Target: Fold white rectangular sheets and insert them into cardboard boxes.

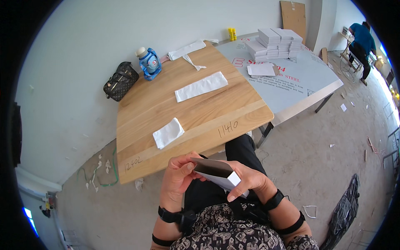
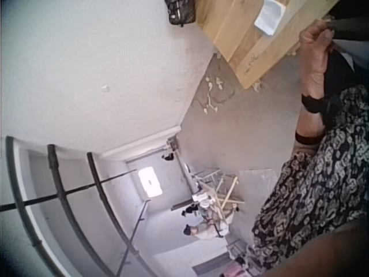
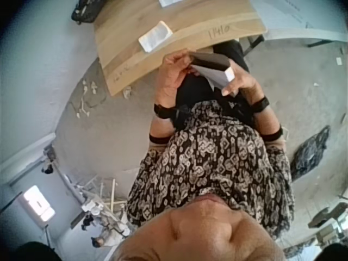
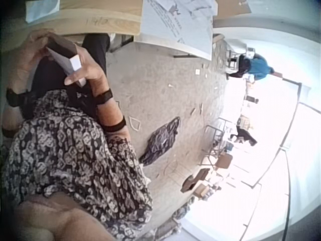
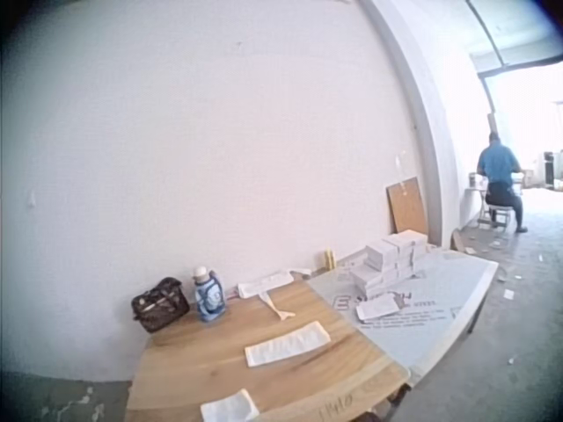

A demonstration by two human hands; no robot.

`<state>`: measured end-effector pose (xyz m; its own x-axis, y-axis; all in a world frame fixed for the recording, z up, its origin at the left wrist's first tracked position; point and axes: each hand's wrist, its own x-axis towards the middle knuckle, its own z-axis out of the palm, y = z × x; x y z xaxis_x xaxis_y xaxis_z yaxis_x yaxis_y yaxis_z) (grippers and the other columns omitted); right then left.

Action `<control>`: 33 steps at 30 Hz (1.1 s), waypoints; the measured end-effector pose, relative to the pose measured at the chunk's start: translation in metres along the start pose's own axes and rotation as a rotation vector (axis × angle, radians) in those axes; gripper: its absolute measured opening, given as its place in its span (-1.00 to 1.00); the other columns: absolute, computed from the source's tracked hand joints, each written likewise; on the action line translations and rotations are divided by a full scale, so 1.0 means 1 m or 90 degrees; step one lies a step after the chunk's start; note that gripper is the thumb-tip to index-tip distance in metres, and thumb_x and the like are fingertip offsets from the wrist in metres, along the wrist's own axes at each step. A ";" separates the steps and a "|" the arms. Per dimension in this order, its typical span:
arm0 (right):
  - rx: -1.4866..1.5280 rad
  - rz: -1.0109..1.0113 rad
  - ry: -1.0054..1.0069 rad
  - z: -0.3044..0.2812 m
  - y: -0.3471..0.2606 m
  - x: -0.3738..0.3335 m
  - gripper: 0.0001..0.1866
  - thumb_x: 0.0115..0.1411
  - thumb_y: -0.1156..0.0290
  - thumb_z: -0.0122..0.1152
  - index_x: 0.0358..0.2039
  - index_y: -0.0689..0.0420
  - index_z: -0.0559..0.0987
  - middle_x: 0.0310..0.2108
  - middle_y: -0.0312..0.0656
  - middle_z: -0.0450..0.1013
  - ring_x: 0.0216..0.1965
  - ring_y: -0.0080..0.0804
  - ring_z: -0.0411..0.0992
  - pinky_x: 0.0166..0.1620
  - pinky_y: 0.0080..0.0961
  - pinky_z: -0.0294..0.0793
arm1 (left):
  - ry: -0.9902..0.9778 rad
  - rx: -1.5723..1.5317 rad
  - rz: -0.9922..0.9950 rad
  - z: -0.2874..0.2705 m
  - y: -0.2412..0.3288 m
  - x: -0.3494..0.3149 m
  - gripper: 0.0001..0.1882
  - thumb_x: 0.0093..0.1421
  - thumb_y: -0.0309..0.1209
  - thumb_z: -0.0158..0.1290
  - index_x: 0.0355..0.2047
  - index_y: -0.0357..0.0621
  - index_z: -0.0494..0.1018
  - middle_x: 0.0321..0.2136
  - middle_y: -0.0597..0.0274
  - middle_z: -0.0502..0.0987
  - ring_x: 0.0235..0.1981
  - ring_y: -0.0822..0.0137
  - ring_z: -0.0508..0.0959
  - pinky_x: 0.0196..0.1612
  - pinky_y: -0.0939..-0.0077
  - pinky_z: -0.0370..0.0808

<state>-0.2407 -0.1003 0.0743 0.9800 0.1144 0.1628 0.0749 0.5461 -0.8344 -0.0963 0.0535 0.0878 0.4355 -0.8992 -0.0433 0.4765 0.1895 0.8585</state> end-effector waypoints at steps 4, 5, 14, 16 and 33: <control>-0.002 0.024 0.008 -0.002 0.005 -0.003 -0.04 -0.36 0.37 0.50 0.16 0.29 0.34 0.07 -0.01 0.40 0.13 -0.24 0.33 0.24 -0.35 0.17 | 0.021 0.182 0.038 0.011 0.011 0.002 -0.91 0.14 -0.50 0.14 -0.39 -0.29 0.53 -0.54 0.36 0.41 -0.62 0.56 0.34 -0.53 0.65 0.33; 0.012 0.044 0.032 0.001 0.006 -0.004 -0.11 -0.31 0.39 0.47 0.13 0.30 0.37 0.02 -0.03 0.43 0.08 -0.28 0.37 0.20 -0.38 0.23 | 0.056 0.240 0.041 0.016 0.011 0.002 -0.97 0.11 -0.56 0.11 -0.45 -0.26 0.50 -0.56 0.40 0.40 -0.63 0.60 0.31 -0.56 0.69 0.28; -0.117 -0.062 0.352 -0.002 0.001 0.001 -0.78 0.21 0.45 0.14 -0.18 0.28 0.58 -0.35 -0.30 0.54 -0.34 -0.65 0.44 -0.26 -0.67 0.44 | 0.200 0.385 0.081 0.014 0.003 0.000 -0.84 0.06 -0.64 0.09 -0.58 -0.19 0.35 -0.68 0.53 0.27 -0.62 0.70 0.21 -0.58 0.70 0.14; -0.147 -0.055 0.371 -0.003 -0.002 0.002 -0.81 0.22 0.48 0.09 -0.23 0.28 0.60 -0.38 -0.28 0.54 -0.38 -0.63 0.45 -0.30 -0.67 0.45 | 0.197 0.378 0.070 0.022 0.005 0.002 -0.88 0.07 -0.63 0.09 -0.54 -0.21 0.39 -0.68 0.53 0.30 -0.62 0.71 0.24 -0.57 0.72 0.17; -0.312 -0.169 0.470 0.007 -0.009 0.008 -0.81 0.08 0.74 0.07 -0.44 0.27 0.65 -0.45 -0.30 0.55 -0.41 -0.70 0.42 -0.34 -0.75 0.38 | 0.201 0.379 0.322 0.031 -0.013 0.009 -0.84 0.04 -0.77 -0.04 -0.48 -0.29 0.49 -0.56 0.34 0.52 -0.54 0.62 0.38 -0.47 0.72 0.30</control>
<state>-0.2342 -0.0985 0.0862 0.7758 -0.6143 0.1441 0.2189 0.0479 -0.9746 -0.1225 0.0310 0.0924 0.7235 -0.5928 0.3538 -0.2767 0.2205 0.9353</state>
